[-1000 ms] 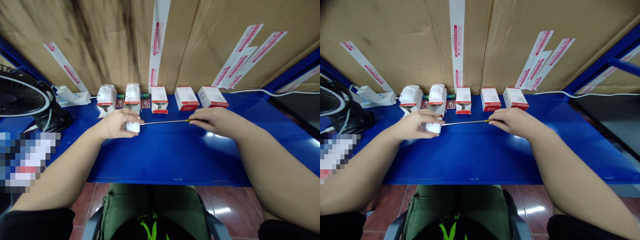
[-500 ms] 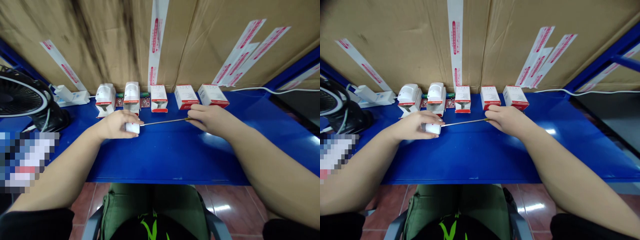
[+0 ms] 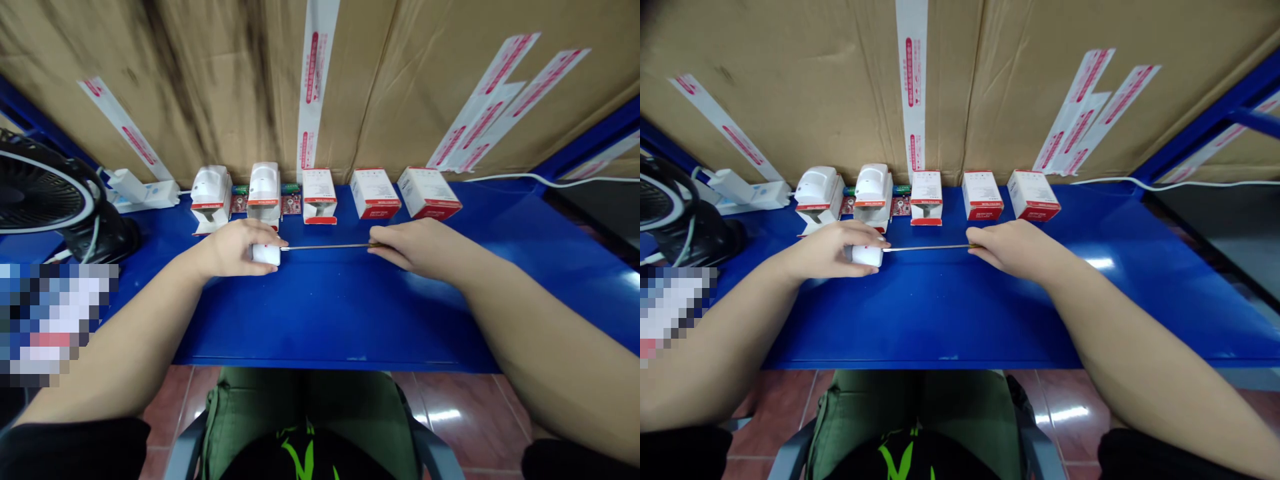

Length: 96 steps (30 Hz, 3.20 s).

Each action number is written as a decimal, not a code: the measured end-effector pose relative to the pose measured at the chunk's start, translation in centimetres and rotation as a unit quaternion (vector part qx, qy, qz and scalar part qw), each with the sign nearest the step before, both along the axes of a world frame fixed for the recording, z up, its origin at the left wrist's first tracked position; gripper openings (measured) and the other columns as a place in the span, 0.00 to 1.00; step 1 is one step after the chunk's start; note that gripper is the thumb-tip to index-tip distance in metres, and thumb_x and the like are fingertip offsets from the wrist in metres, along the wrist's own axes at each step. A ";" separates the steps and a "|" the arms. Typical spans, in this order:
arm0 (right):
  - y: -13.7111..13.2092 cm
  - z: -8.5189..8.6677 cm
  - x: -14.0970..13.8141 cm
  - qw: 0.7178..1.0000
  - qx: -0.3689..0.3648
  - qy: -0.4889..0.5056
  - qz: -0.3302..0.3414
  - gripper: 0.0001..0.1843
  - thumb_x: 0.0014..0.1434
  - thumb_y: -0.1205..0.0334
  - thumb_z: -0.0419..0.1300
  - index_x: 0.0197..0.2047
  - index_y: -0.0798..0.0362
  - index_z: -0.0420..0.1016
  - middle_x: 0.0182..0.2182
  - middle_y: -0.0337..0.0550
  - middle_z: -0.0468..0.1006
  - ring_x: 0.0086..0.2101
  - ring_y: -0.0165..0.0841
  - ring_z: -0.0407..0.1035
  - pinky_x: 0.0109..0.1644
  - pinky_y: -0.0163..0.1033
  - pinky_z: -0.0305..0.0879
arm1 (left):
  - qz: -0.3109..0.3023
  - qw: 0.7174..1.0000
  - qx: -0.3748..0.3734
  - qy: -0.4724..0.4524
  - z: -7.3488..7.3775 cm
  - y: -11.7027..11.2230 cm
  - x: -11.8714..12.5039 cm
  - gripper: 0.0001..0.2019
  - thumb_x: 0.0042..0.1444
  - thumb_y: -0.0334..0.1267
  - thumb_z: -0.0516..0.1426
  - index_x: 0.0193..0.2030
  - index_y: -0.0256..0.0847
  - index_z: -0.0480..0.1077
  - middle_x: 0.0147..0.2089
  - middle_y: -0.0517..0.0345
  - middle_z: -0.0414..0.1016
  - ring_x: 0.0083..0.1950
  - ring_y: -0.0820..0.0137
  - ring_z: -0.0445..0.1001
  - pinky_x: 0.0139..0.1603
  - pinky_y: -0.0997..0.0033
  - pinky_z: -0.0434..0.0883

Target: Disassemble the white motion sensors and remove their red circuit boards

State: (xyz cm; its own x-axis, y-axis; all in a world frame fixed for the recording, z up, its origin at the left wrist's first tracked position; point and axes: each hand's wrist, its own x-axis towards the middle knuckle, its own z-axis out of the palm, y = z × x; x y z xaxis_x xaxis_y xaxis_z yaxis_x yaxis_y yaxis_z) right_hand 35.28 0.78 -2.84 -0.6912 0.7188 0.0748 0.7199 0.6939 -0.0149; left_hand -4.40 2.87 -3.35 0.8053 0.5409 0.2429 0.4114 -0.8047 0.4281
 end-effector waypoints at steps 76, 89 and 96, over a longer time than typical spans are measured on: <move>0.4 -0.9 -1.6 0.972 -0.173 0.159 0.016 0.11 0.71 0.57 0.57 0.39 0.48 0.77 0.36 0.46 0.84 0.34 0.37 0.74 0.42 0.43 0.68 | 0.008 0.998 -0.060 0.029 0.7 0.1 0.3 0.14 0.60 0.43 0.68 0.52 0.44 0.83 0.51 0.51 0.87 0.53 0.58 0.85 0.61 0.57 0.79; -0.1 -1.4 -2.1 0.975 -0.160 0.153 -0.004 0.05 0.70 0.61 0.58 0.43 0.49 0.76 0.38 0.44 0.78 0.34 0.35 0.70 0.40 0.41 0.65 | 0.005 0.998 -0.054 0.034 0.7 0.0 0.3 0.15 0.61 0.46 0.68 0.52 0.43 0.83 0.51 0.50 0.87 0.52 0.58 0.85 0.59 0.56 0.80; 0.1 -1.9 -2.1 0.980 -0.121 0.156 0.009 0.15 0.74 0.57 0.56 0.49 0.51 0.86 0.43 0.50 0.82 0.39 0.39 0.77 0.48 0.45 0.73 | 0.005 0.998 -0.051 0.032 0.6 0.1 0.3 0.15 0.62 0.46 0.68 0.51 0.43 0.82 0.50 0.49 0.87 0.52 0.58 0.85 0.60 0.55 0.80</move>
State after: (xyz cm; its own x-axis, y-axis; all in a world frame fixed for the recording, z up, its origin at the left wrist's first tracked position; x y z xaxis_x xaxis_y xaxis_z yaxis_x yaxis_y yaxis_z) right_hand 33.15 0.91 -4.78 -0.6744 0.7297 0.1127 0.6422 0.6549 -0.3983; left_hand -4.08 2.94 -2.72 0.8113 0.5689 0.1346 0.4488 -0.7536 0.4802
